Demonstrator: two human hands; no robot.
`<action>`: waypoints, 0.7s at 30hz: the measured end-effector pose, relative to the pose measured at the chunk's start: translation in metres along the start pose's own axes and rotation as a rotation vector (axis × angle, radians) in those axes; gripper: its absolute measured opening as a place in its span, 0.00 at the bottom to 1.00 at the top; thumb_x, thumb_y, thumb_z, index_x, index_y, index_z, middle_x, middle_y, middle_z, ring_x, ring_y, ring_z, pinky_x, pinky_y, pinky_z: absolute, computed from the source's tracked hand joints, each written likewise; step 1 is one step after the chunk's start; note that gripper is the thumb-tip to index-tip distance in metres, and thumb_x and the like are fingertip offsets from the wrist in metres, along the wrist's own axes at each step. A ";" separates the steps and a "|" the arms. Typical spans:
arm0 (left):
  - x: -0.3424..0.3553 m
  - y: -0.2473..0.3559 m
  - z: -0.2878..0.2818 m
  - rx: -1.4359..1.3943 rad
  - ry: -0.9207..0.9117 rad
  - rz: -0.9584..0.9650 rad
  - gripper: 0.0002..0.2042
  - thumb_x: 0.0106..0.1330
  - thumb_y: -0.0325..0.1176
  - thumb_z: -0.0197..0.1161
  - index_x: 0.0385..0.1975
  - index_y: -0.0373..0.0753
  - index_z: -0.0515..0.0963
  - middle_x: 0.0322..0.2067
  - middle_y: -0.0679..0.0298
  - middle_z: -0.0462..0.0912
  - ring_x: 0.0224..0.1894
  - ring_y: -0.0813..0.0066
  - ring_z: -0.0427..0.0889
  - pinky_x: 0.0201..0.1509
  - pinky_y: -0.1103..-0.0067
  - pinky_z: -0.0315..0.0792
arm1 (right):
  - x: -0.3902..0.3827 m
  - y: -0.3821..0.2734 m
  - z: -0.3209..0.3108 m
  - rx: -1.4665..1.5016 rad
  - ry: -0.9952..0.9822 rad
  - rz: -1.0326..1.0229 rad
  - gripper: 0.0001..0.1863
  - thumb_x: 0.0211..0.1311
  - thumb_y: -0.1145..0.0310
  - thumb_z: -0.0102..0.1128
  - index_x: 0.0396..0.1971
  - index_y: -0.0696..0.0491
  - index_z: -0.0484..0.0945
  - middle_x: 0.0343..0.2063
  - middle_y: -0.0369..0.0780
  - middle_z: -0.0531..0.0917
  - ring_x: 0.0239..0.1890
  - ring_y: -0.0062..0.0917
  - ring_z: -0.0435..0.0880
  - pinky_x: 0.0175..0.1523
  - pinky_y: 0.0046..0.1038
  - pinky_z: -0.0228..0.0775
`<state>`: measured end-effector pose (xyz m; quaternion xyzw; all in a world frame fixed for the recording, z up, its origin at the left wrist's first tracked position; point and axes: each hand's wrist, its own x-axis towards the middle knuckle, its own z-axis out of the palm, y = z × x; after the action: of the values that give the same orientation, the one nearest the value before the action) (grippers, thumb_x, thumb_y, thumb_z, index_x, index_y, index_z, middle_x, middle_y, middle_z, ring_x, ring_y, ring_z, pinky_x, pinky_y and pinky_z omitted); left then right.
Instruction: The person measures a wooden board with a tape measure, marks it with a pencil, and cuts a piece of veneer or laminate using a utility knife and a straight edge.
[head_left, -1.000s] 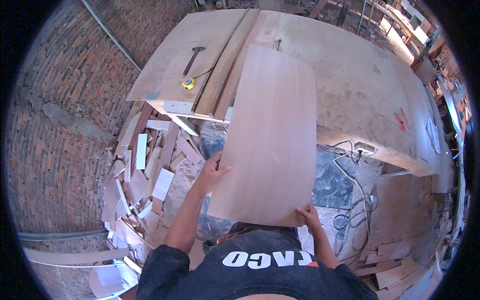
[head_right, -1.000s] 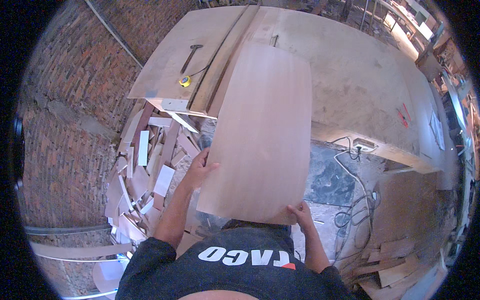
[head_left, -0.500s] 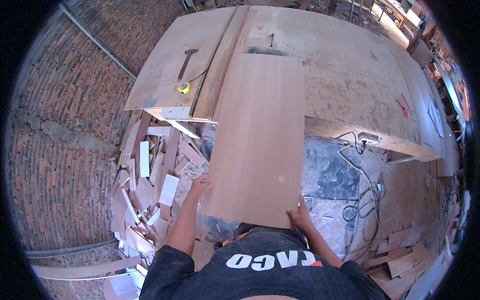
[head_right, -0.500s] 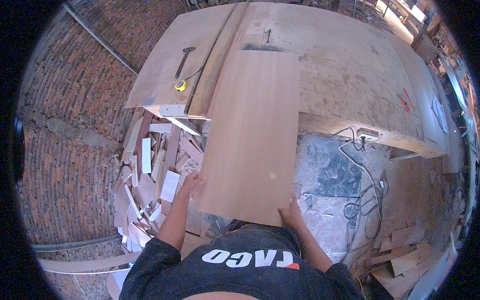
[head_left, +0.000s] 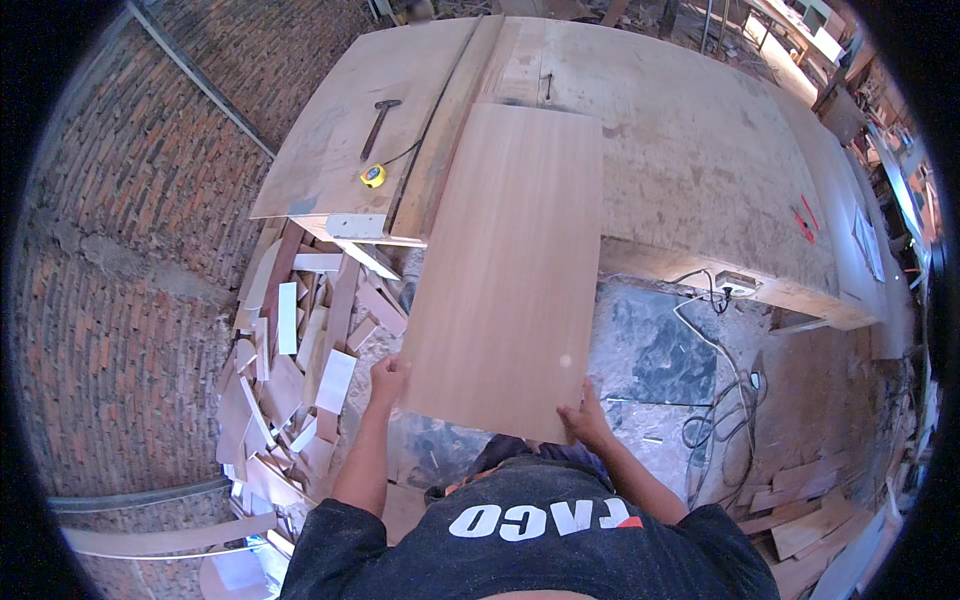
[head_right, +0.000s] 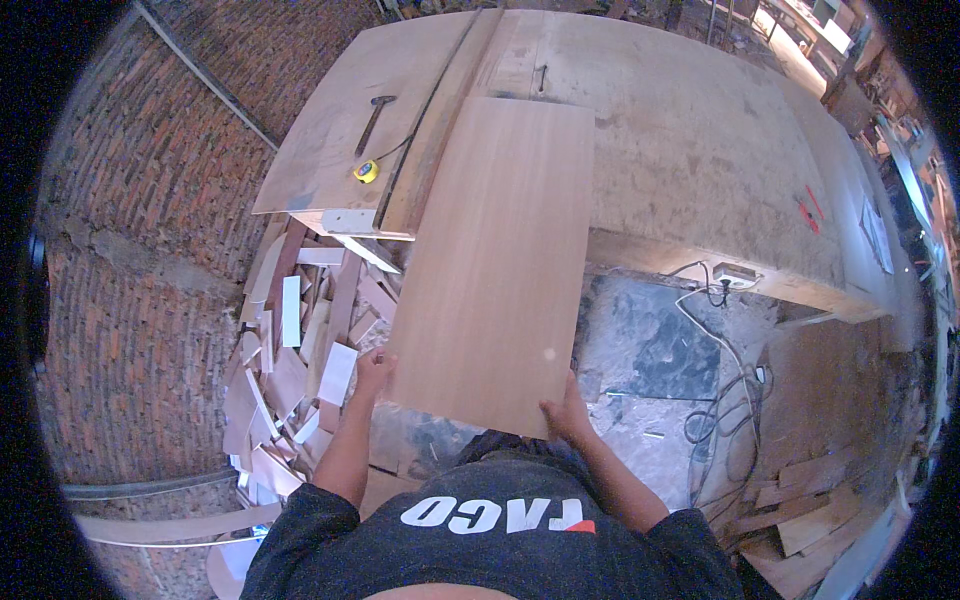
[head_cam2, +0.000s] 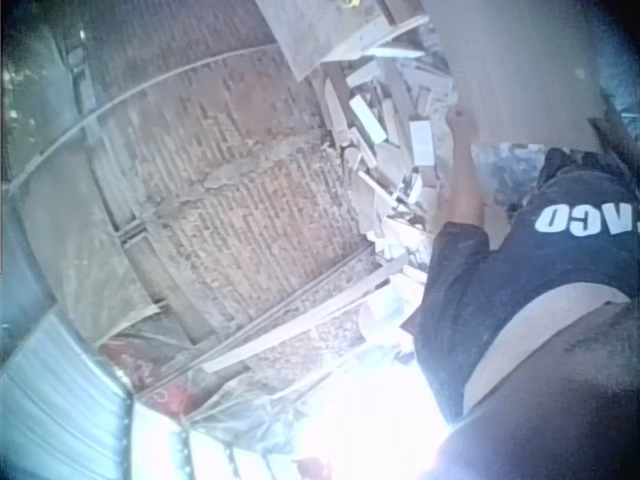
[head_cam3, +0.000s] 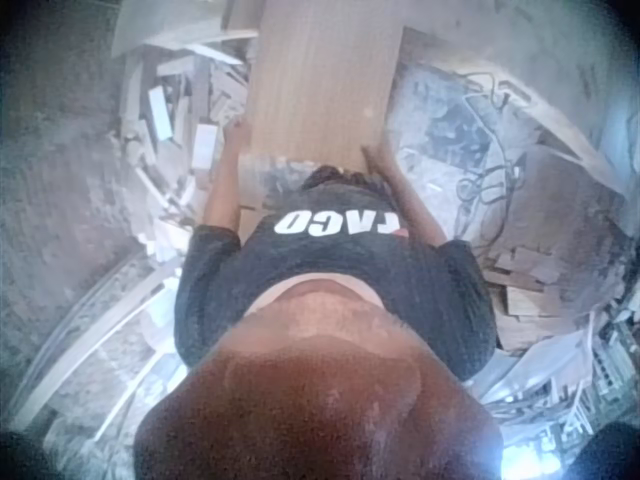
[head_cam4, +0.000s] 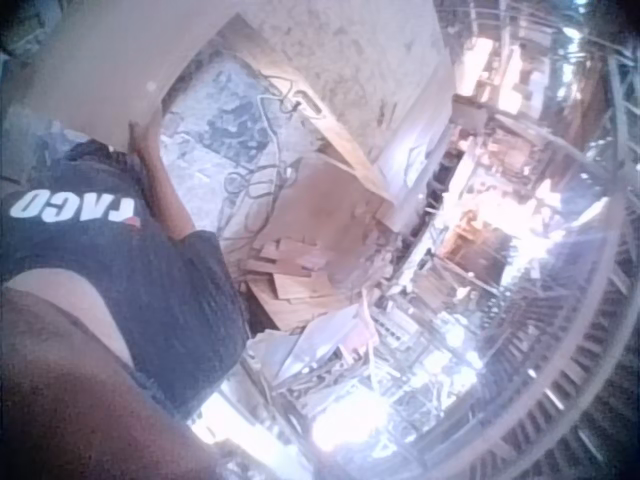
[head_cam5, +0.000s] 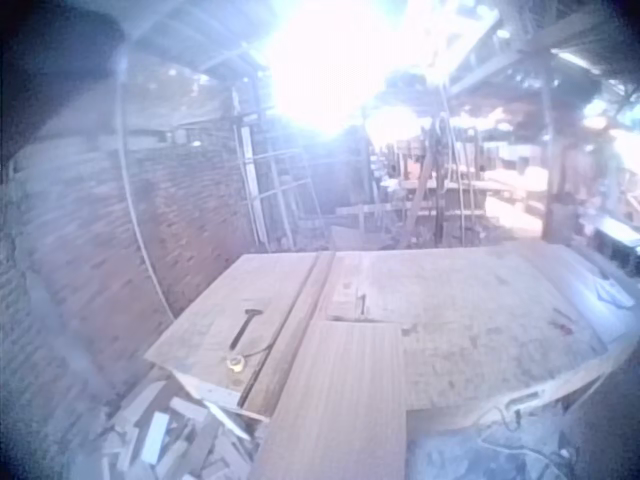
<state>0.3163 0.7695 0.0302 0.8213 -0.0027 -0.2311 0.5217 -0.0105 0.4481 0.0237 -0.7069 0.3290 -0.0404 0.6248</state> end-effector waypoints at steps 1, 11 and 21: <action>0.003 -0.008 -0.002 0.017 0.021 0.033 0.16 0.60 0.28 0.70 0.48 0.33 0.83 0.31 0.65 0.85 0.31 0.80 0.81 0.35 0.79 0.76 | -0.001 -0.009 0.002 0.008 -0.009 0.030 0.45 0.56 0.78 0.64 0.72 0.56 0.51 0.62 0.53 0.72 0.65 0.43 0.73 0.68 0.39 0.65; 0.012 0.007 0.020 0.097 0.042 0.028 0.18 0.60 0.29 0.70 0.51 0.33 0.82 0.29 0.64 0.83 0.28 0.79 0.79 0.32 0.78 0.75 | 0.014 -0.008 -0.015 -0.007 0.023 0.030 0.48 0.55 0.71 0.68 0.73 0.52 0.48 0.59 0.57 0.75 0.62 0.52 0.76 0.66 0.45 0.67; 0.024 0.027 0.019 0.061 0.046 0.008 0.20 0.63 0.28 0.68 0.55 0.32 0.80 0.30 0.64 0.83 0.28 0.79 0.79 0.33 0.79 0.75 | 0.039 -0.044 -0.021 -0.138 0.019 -0.063 0.43 0.53 0.75 0.66 0.70 0.57 0.57 0.62 0.55 0.73 0.65 0.44 0.73 0.68 0.39 0.65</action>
<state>0.3362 0.7350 0.0373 0.8419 -0.0010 -0.2099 0.4971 0.0279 0.4102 0.0545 -0.7579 0.3147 -0.0439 0.5698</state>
